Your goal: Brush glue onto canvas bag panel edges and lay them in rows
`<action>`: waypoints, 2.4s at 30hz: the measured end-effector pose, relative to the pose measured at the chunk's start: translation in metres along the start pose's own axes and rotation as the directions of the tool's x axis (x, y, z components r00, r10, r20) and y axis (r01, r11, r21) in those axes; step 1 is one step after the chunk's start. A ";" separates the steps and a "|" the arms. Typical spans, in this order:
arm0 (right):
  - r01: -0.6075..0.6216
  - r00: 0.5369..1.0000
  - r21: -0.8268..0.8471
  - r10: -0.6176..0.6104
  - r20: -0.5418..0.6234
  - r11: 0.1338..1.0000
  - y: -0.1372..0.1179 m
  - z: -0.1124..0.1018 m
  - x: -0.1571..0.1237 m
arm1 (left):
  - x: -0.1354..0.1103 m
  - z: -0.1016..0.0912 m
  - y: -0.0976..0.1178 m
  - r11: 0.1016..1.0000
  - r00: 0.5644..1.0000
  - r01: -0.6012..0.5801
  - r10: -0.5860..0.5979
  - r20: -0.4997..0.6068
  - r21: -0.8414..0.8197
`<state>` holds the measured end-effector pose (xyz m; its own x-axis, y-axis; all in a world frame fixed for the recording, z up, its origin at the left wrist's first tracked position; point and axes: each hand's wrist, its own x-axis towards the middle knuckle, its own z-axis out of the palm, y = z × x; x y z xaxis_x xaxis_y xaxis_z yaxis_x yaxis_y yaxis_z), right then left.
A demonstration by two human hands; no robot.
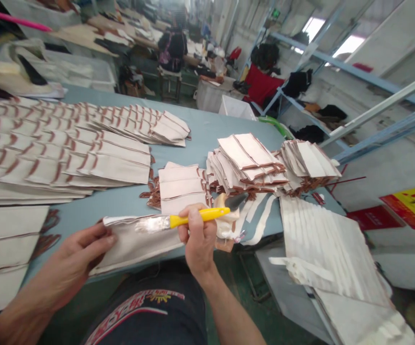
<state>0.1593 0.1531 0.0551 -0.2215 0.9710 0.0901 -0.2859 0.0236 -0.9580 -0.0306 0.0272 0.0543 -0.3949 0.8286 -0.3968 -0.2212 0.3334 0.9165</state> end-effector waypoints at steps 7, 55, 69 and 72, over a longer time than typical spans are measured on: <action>0.298 0.903 -0.046 -0.265 0.337 0.954 -0.016 0.028 -0.007 | -0.019 -0.003 0.016 0.963 0.982 0.173 -0.154 0.109 -0.205; 0.588 0.806 -0.467 -0.526 0.272 0.660 0.011 0.049 -0.009 | -0.013 -0.034 0.009 0.993 0.993 0.060 -0.049 0.105 -0.102; 0.400 0.911 -0.470 -0.397 0.111 0.786 0.016 0.055 0.043 | -0.035 -0.028 -0.009 0.862 0.897 -0.404 0.309 0.317 0.305; 0.372 0.924 -0.346 -0.379 0.048 0.861 0.007 0.049 0.027 | -0.037 -0.033 -0.026 0.847 0.915 -0.399 0.342 0.213 0.352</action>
<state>0.1056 0.1673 0.0642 -0.1413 0.8767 0.4598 -0.0063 0.4637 -0.8860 -0.0399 -0.0269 0.0434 -0.2468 0.9683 -0.0384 0.2843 0.1103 0.9524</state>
